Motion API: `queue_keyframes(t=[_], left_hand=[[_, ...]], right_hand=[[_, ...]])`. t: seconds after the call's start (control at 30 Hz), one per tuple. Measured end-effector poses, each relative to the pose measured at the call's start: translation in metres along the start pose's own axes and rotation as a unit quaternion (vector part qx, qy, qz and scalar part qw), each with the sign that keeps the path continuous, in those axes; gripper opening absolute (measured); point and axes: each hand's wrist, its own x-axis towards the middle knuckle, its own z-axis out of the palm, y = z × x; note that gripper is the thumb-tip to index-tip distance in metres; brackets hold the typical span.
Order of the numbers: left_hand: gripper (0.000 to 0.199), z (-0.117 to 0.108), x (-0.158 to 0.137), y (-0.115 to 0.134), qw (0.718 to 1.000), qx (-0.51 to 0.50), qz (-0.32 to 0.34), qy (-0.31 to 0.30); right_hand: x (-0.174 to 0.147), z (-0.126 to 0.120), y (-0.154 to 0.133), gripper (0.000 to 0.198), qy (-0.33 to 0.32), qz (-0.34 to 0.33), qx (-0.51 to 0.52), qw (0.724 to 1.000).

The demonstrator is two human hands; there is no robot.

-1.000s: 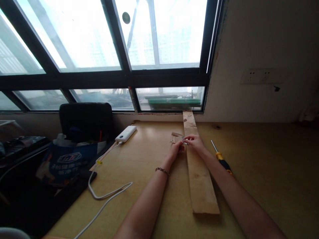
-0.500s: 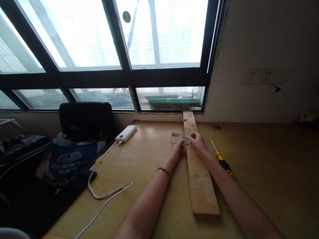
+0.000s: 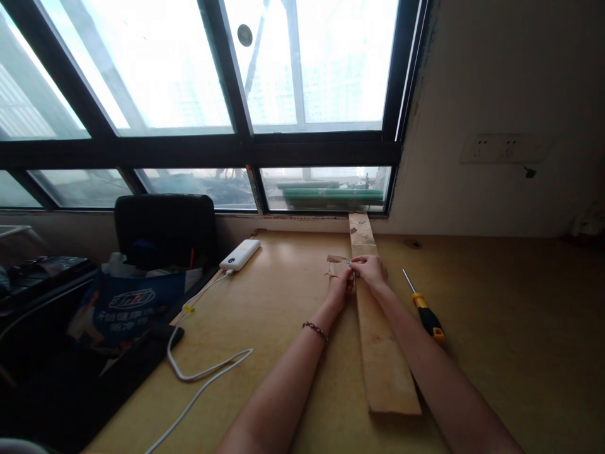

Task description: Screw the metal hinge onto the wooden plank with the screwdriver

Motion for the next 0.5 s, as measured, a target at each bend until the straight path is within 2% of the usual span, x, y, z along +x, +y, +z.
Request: queue_keyframes(t=[0.2,0.5], left_hand=[[0.020,-0.0013,0.0026,-0.0003,1.000,0.005,-0.015,-0.006],[0.023,-0.0007,0.0025,0.0014,0.999,-0.027,-0.035,-0.007]], right_hand=[[-0.0053,0.0019,-0.0038,0.018,0.018,-0.027,-0.059,0.998],[-0.0098,0.0047,-0.0039,0.018,0.035,-0.058,-0.074,0.995]])
